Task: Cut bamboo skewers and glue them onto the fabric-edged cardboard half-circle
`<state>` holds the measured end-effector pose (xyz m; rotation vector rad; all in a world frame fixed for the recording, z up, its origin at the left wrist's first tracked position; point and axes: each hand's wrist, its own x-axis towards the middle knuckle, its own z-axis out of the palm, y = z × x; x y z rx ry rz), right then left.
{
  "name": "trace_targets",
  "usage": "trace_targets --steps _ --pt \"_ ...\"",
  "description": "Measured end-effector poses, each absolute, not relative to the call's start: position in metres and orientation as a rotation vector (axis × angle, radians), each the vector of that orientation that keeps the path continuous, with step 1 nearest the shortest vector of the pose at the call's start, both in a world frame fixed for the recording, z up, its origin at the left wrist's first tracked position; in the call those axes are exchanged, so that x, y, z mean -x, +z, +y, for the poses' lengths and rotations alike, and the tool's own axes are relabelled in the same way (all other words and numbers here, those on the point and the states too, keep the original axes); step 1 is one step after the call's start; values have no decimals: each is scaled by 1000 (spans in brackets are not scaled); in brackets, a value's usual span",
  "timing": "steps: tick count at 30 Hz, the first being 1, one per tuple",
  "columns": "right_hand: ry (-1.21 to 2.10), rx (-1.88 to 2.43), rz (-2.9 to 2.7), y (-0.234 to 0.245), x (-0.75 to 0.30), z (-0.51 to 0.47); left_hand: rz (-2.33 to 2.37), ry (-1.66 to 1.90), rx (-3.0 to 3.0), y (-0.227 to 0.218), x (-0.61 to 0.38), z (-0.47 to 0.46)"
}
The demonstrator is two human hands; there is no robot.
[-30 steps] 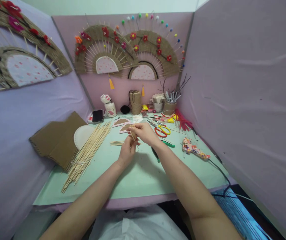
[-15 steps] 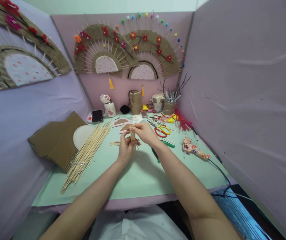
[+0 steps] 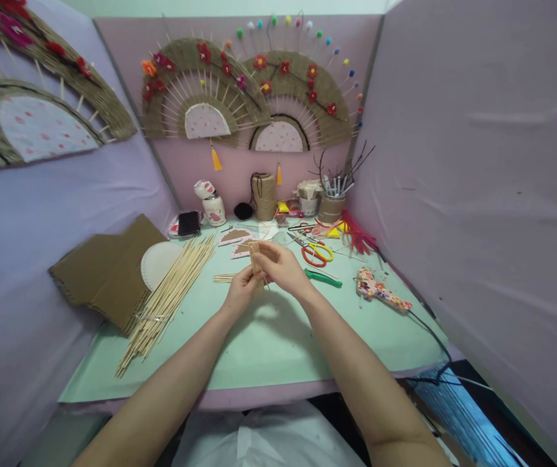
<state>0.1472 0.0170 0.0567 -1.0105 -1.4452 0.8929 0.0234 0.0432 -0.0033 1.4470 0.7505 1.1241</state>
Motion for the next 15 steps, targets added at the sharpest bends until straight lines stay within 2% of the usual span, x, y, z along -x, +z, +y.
trace_targets --steps 6,15 --pt "420 1316 -1560 45 -139 11 865 1201 -1542 -2 -23 41" --pt "372 1357 -1565 51 -137 7 784 1213 -1559 6 -20 45"
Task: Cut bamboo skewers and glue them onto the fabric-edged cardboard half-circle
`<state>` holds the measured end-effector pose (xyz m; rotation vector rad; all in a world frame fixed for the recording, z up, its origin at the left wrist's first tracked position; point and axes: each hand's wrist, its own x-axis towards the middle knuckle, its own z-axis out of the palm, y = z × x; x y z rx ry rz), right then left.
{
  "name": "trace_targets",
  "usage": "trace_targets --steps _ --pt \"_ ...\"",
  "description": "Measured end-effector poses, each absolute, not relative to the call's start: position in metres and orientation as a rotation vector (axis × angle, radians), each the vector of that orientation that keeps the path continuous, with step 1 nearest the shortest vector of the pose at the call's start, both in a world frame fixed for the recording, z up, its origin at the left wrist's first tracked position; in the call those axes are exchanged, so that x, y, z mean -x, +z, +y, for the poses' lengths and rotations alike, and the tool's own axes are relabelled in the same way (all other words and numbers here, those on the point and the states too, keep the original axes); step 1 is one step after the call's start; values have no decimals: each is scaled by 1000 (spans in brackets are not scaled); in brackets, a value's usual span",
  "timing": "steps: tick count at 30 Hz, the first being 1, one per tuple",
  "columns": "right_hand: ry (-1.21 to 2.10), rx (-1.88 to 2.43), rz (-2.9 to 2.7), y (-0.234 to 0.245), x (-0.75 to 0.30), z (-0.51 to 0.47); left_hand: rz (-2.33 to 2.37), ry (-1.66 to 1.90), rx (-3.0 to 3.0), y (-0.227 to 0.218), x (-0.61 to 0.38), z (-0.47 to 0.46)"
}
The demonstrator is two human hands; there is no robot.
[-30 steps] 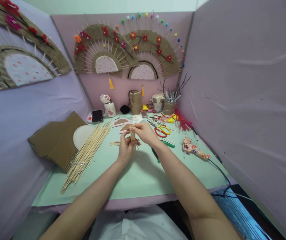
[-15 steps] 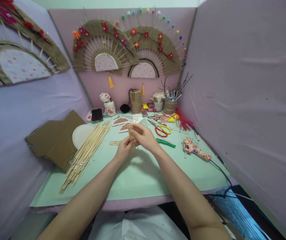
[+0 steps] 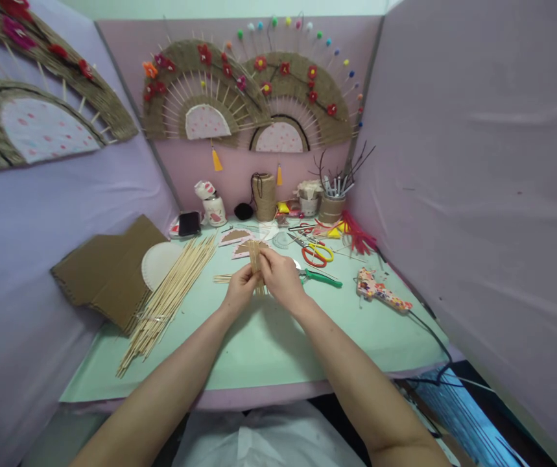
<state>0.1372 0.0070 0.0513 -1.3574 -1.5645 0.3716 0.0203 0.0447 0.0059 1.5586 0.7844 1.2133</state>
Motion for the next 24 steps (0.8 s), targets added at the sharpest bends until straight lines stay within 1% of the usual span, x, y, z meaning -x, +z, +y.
trace_targets --steps 4,11,16,18,20,24 --pt "444 1306 -1573 50 -138 9 742 1149 -1597 9 -14 48" --pt "569 1220 -1655 50 -145 11 728 1008 -1570 0 -7 48" --pt "990 1000 -1556 59 -145 14 744 941 -1602 -1 -5 47" --pt "1100 981 -1490 61 -143 14 746 934 -1560 0 -6 46" --pt "1133 984 -1434 62 -142 13 747 936 -1516 1 -6 45" --pt "1091 1005 -1383 66 -139 12 736 975 -1471 3 -9 46"
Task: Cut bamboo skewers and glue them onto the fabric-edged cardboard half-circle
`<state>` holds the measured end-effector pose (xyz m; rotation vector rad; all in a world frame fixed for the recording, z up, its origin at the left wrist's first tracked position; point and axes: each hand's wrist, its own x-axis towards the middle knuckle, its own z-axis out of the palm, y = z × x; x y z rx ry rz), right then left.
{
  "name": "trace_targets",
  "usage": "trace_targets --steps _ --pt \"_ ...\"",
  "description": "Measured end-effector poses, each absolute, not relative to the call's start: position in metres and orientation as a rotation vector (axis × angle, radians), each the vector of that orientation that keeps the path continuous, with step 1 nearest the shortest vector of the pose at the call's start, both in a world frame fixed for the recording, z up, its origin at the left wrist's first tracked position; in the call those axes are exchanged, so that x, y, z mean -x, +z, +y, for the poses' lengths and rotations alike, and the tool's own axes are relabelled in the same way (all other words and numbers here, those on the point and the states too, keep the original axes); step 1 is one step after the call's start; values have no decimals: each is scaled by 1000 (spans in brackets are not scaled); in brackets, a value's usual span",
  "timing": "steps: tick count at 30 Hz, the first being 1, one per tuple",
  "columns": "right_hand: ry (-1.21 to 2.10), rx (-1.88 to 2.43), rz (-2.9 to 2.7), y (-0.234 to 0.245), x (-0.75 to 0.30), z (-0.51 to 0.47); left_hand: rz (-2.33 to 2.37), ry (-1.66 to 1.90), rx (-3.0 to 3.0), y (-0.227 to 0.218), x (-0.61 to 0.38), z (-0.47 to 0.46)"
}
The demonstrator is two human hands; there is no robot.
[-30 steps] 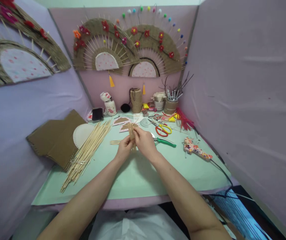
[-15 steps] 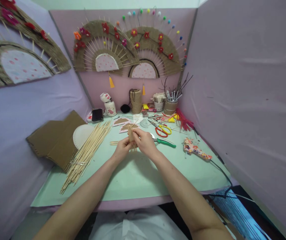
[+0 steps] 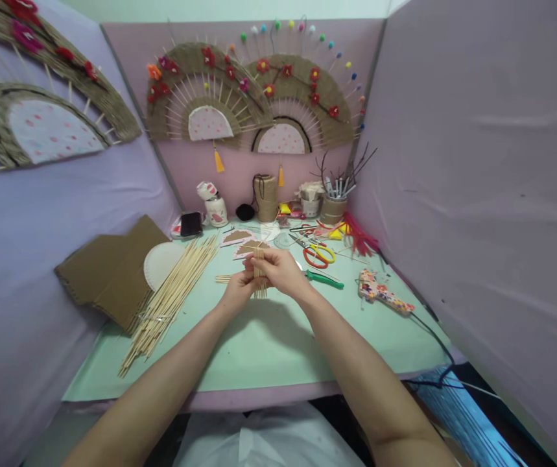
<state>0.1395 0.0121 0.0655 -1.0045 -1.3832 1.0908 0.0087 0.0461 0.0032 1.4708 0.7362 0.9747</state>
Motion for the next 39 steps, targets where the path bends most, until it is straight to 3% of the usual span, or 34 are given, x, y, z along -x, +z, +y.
trace_targets --steps 32,39 --pt "988 1068 -1488 76 -141 16 739 888 -1708 -6 -6 53" --pt "1012 1020 -1478 65 -148 22 669 657 -1789 -10 3 57"
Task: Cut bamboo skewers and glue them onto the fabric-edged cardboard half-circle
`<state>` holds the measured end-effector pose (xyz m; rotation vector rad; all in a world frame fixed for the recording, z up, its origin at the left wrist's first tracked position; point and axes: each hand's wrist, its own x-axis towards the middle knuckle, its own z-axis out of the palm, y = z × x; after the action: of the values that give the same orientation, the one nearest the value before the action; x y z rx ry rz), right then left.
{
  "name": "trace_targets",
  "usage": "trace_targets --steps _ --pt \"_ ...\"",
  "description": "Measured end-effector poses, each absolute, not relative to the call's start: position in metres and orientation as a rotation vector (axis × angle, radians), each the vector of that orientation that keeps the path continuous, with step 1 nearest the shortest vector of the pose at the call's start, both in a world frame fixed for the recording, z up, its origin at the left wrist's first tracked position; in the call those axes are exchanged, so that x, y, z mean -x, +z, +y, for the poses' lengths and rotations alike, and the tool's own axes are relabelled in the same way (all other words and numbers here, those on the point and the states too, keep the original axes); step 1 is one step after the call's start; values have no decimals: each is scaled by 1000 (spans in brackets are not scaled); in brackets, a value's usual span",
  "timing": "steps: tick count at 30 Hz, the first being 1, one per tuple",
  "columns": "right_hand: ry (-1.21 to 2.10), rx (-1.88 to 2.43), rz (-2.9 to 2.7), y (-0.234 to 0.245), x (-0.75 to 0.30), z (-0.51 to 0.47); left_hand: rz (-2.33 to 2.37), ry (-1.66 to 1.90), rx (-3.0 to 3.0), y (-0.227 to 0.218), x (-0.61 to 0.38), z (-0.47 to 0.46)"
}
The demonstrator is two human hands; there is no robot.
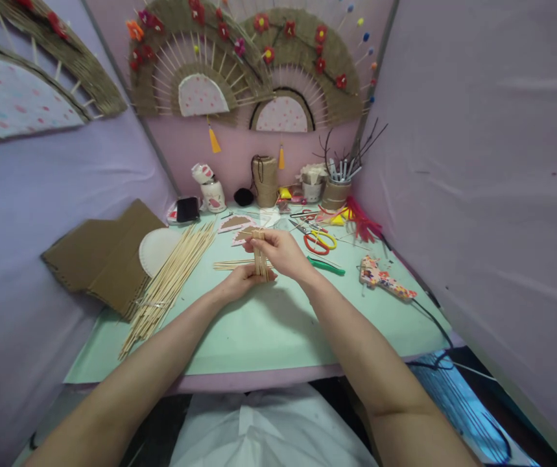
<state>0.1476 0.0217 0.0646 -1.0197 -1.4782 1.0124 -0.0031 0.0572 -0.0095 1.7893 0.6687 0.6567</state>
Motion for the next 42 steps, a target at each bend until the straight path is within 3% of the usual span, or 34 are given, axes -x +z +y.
trace_targets --steps 32,42 --pt "1001 977 -1431 60 -143 24 797 723 -1913 -17 2 57" --pt "993 999 -1444 62 -147 22 769 738 -1705 -21 -2 57"
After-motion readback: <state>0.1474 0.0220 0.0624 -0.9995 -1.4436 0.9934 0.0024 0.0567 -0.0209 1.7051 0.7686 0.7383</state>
